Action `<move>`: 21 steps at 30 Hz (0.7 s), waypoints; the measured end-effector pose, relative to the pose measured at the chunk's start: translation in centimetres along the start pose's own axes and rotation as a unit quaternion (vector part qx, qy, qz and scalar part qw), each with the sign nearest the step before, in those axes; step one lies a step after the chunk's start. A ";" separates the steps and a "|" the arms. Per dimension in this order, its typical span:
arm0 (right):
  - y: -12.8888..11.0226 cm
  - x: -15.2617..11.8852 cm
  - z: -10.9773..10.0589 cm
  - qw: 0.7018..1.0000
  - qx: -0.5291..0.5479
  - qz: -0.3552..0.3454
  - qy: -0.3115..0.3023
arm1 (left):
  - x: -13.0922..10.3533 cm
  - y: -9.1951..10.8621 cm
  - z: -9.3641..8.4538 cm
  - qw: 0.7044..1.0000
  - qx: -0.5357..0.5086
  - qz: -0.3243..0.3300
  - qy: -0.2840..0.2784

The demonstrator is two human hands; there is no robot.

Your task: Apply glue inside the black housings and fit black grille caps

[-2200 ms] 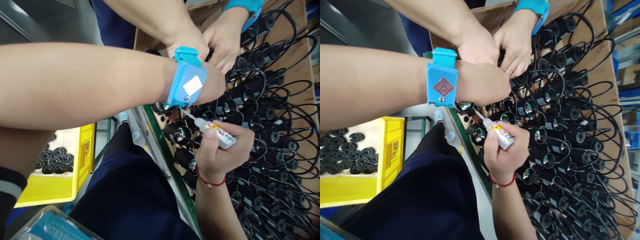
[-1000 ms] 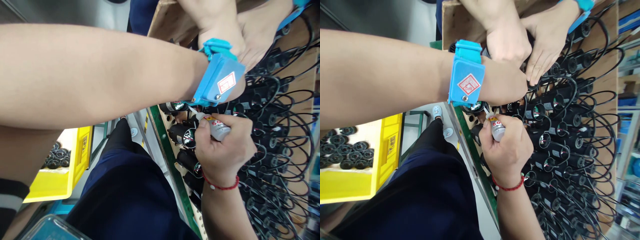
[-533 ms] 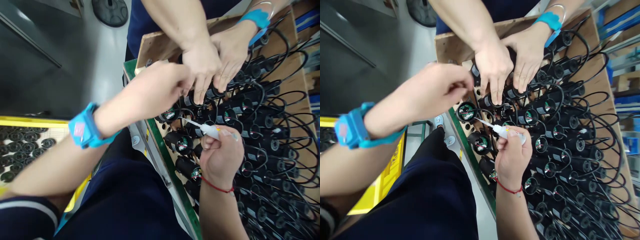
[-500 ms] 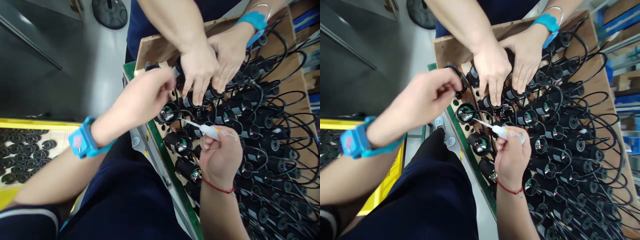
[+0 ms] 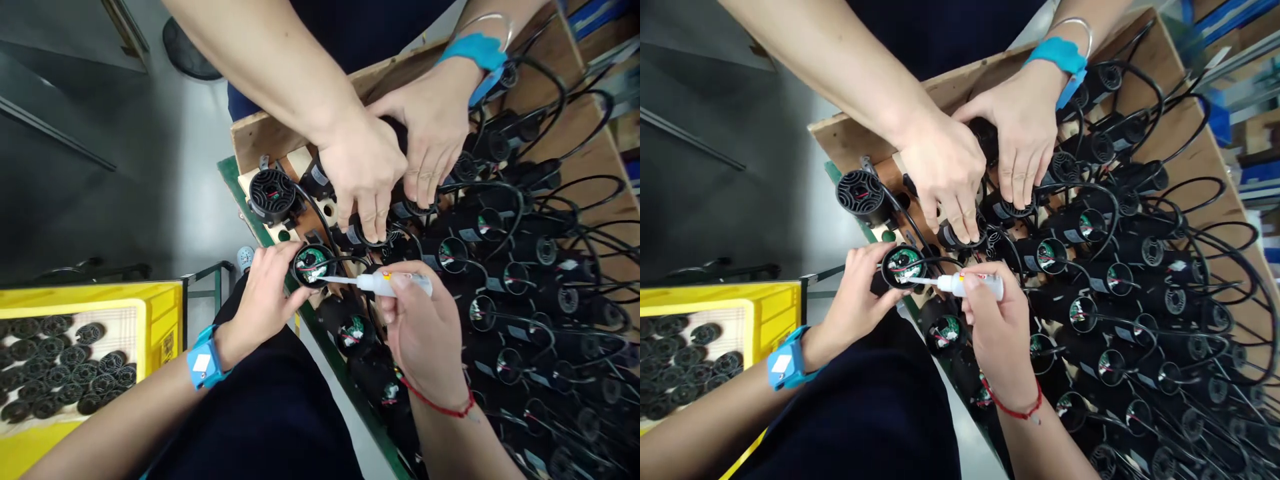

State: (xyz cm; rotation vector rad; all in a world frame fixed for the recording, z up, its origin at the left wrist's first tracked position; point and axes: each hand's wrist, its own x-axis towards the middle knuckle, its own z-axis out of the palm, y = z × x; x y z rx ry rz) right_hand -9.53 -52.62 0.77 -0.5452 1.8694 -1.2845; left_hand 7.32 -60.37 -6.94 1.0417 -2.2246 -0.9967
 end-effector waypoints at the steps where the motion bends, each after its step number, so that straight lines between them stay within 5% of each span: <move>1: 0.1 0.0 -0.1 1.000 -0.005 0.003 -0.002 | 0.1 -0.2 0.0 1.000 0.003 0.007 0.001; 21: -0.5 0.5 0.3 0.990 -0.123 0.007 -0.071 | -0.3 -1.1 0.5 0.999 0.003 0.036 0.036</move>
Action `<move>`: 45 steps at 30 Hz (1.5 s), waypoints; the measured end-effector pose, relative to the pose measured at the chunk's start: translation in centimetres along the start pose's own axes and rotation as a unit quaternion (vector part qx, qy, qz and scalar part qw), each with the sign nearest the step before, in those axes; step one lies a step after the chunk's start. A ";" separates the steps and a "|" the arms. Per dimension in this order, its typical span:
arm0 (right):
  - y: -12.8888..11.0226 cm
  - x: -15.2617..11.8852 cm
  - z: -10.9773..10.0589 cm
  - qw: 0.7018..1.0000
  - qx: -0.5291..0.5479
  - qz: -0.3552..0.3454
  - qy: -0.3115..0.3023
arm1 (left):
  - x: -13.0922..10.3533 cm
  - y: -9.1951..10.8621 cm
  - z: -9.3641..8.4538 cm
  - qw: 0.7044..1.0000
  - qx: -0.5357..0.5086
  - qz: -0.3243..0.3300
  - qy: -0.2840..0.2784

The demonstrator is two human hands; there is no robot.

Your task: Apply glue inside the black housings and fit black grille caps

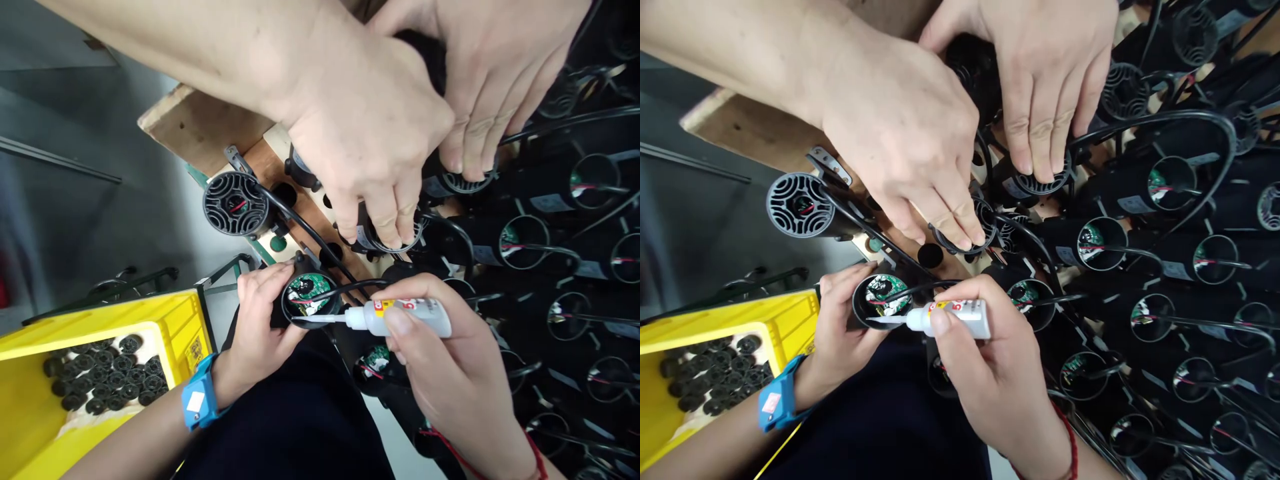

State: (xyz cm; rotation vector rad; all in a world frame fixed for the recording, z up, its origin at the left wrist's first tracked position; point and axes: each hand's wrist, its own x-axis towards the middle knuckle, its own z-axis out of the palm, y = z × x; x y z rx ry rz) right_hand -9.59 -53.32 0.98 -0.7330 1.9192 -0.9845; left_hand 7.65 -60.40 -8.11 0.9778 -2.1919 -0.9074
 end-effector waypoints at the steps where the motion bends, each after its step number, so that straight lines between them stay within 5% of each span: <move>1: -0.1 0.0 0.0 1.000 -0.005 -0.004 -0.005 | 0.0 0.0 0.0 1.000 0.000 -0.001 -0.001; 18: -0.9 0.2 -0.4 0.998 -0.027 -0.020 -0.047 | -0.3 0.1 0.0 1.000 0.010 -0.012 -0.006; 25: -1.4 0.0 0.1 1.000 -0.020 0.002 -0.002 | -0.2 0.1 0.1 1.000 -0.003 0.000 -0.002; 31: -1.0 0.3 -0.7 0.996 -0.042 -0.057 -0.058 | -0.1 0.1 0.0 1.000 -0.008 -0.001 -0.003; 45: -1.8 -0.2 -1.7 0.993 -0.109 -0.034 -0.021 | -0.2 0.1 0.1 1.000 -0.006 0.006 0.001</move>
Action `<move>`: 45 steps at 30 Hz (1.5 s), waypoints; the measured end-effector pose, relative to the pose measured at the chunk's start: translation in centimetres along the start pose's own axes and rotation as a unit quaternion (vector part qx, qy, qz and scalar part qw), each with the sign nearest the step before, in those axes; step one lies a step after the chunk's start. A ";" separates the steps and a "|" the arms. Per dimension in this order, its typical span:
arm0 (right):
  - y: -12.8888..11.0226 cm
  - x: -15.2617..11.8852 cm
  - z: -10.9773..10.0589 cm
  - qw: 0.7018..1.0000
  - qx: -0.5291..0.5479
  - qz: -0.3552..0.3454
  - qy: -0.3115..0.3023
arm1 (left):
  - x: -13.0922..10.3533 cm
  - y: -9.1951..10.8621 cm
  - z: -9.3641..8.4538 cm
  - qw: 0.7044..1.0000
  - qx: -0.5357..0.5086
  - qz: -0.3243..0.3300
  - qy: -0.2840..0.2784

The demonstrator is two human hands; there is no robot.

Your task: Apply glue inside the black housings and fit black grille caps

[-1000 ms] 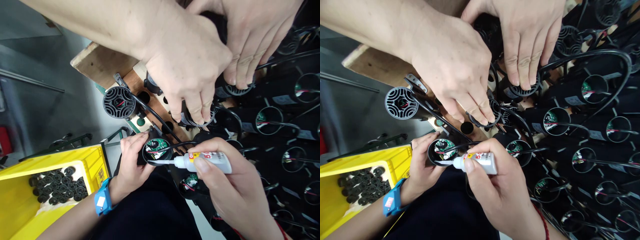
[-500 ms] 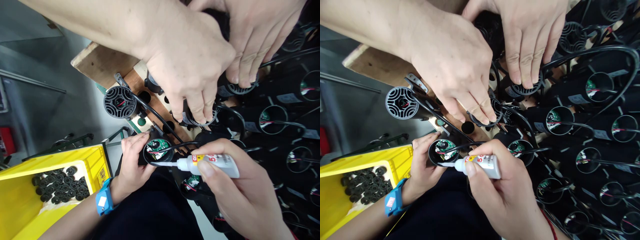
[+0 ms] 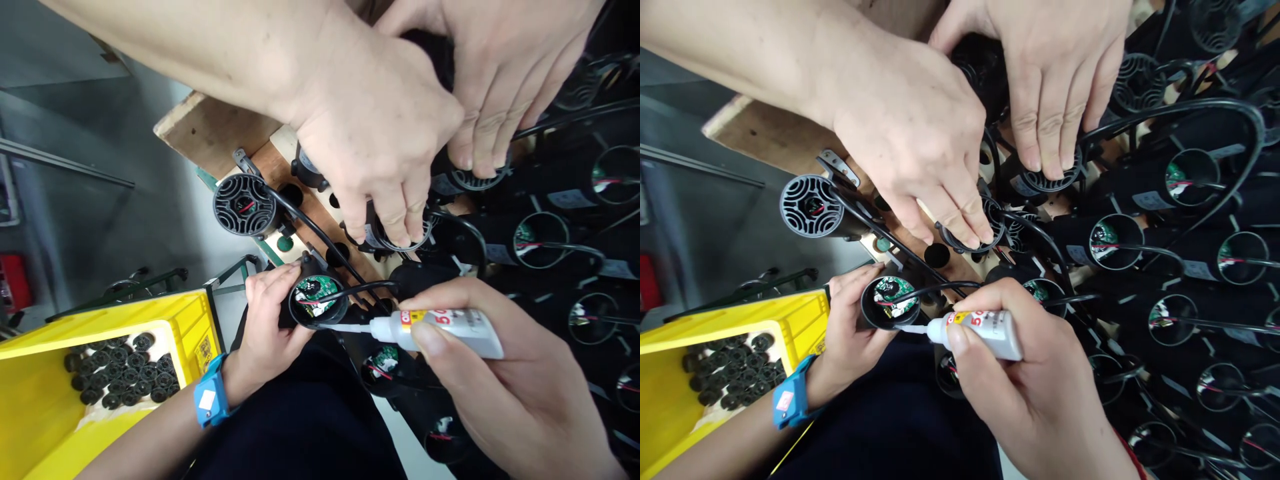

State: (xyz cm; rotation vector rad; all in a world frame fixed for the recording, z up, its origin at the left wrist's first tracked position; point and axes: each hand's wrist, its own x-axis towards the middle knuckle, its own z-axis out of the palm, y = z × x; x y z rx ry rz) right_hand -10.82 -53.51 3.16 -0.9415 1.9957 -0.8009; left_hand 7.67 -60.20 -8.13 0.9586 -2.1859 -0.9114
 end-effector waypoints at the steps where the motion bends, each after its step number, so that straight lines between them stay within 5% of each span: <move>1: 0.1 0.0 0.0 1.000 0.010 0.011 0.013 | 0.0 0.0 0.0 1.000 0.001 -0.004 -0.002; 6: 1.9 0.0 0.1 0.975 0.179 0.097 0.083 | -0.1 0.2 -0.1 0.999 0.020 -0.017 -0.018; 14: 2.7 -1.3 -0.8 0.884 0.449 0.113 0.061 | 0.0 0.9 -0.4 0.996 0.037 -0.066 -0.049; 20: 3.8 -5.6 -2.2 0.807 0.572 0.132 0.071 | -3.7 2.4 -1.8 0.995 0.005 -0.098 -0.016; 25: 6.3 -9.9 -2.3 0.766 0.619 0.147 0.090 | -7.0 4.4 -1.7 0.995 -0.009 -0.070 -0.077; 29: 7.6 -12.2 -2.0 0.763 0.622 0.136 0.106 | -7.5 5.1 -0.2 0.992 -0.024 -0.045 -0.114; 33: 8.0 -13.5 -1.5 0.792 0.583 0.099 0.152 | -6.8 5.4 0.5 0.992 -0.026 -0.029 -0.117; 37: 8.4 -14.4 -1.1 0.811 0.547 0.061 0.199 | -5.1 6.9 -0.1 0.995 0.010 0.070 -0.077; 40: 8.7 -15.2 -1.2 0.805 0.547 0.046 0.224 | -3.4 8.5 -0.1 0.981 0.069 0.139 -0.117; 45: 8.9 -16.5 -1.2 0.805 0.543 0.023 0.239 | -2.3 9.7 1.1 0.982 0.109 0.076 -0.132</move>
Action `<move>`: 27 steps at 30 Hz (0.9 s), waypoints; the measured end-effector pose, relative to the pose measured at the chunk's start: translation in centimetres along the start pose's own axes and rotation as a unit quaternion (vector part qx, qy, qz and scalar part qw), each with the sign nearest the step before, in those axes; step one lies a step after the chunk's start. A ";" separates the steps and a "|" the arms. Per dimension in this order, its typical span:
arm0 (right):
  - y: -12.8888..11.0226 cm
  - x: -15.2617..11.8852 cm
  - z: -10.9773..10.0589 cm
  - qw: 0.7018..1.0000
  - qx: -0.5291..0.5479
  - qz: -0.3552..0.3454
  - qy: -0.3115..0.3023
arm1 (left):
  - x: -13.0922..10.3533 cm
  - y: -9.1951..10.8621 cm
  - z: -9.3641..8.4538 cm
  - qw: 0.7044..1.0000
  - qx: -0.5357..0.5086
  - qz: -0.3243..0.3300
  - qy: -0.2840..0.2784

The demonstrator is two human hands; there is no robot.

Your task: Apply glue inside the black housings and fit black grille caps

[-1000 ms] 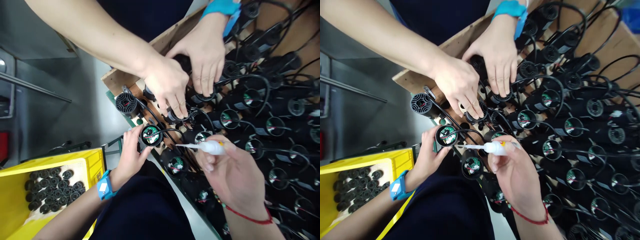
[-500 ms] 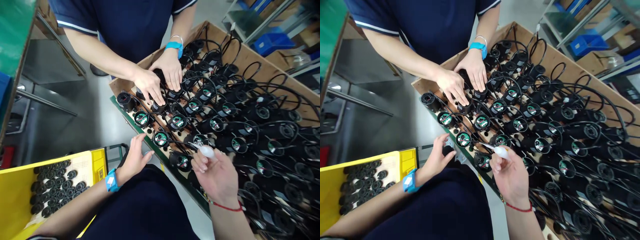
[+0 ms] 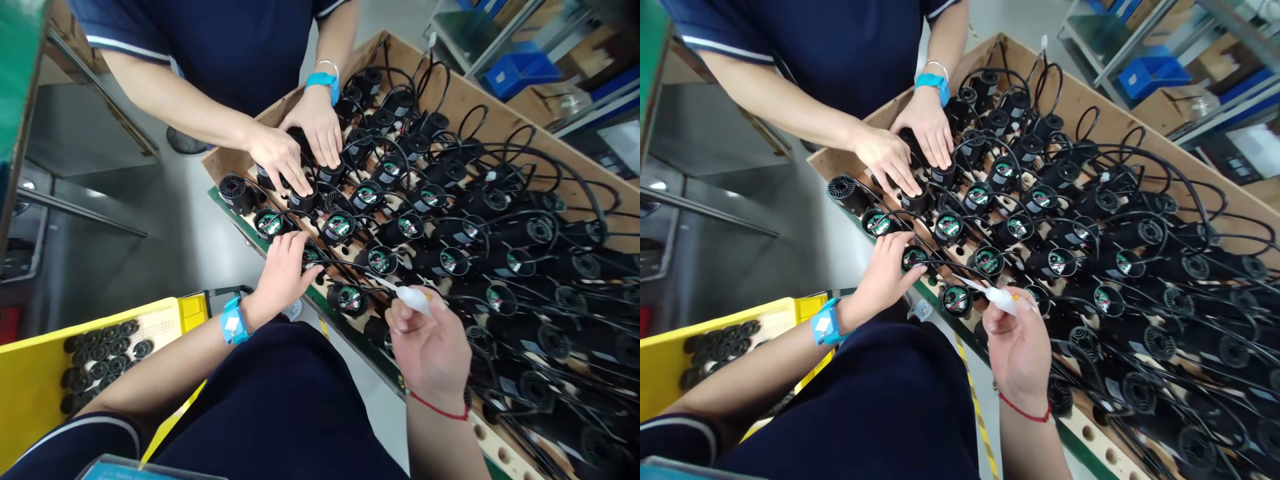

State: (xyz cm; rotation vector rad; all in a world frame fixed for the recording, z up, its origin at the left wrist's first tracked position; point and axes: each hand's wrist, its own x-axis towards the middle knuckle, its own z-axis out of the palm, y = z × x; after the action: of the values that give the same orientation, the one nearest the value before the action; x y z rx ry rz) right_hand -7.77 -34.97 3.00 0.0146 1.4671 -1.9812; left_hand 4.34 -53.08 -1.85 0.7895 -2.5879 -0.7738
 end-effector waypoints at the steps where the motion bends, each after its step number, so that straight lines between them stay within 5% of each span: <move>1: 0.0 -0.2 -0.1 1.000 -0.002 -0.011 0.000 | -0.1 0.1 0.2 1.000 -0.009 -0.016 0.007; 7: 0.5 -0.3 -0.5 1.000 0.001 -0.026 0.000 | -0.9 0.5 0.6 0.998 -0.041 -0.036 0.022; 13: 0.6 0.2 0.1 0.999 -0.004 -0.032 -0.016 | 0.1 -0.7 -2.0 0.996 -0.055 -0.038 0.058; 19: 0.6 0.3 0.6 0.999 -0.001 -0.020 -0.032 | 0.7 -4.6 -4.7 0.967 0.116 -0.056 0.219; 27: 0.6 0.2 0.6 0.998 -0.015 -0.028 -0.049 | -0.8 -4.9 -3.7 0.965 0.192 -0.083 0.156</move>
State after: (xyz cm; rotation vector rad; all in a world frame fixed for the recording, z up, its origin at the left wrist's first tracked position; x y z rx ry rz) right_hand -7.44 -35.67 2.64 -0.1356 1.4485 -1.9757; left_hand 8.65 -57.50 -1.84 1.1490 -2.4274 -0.1606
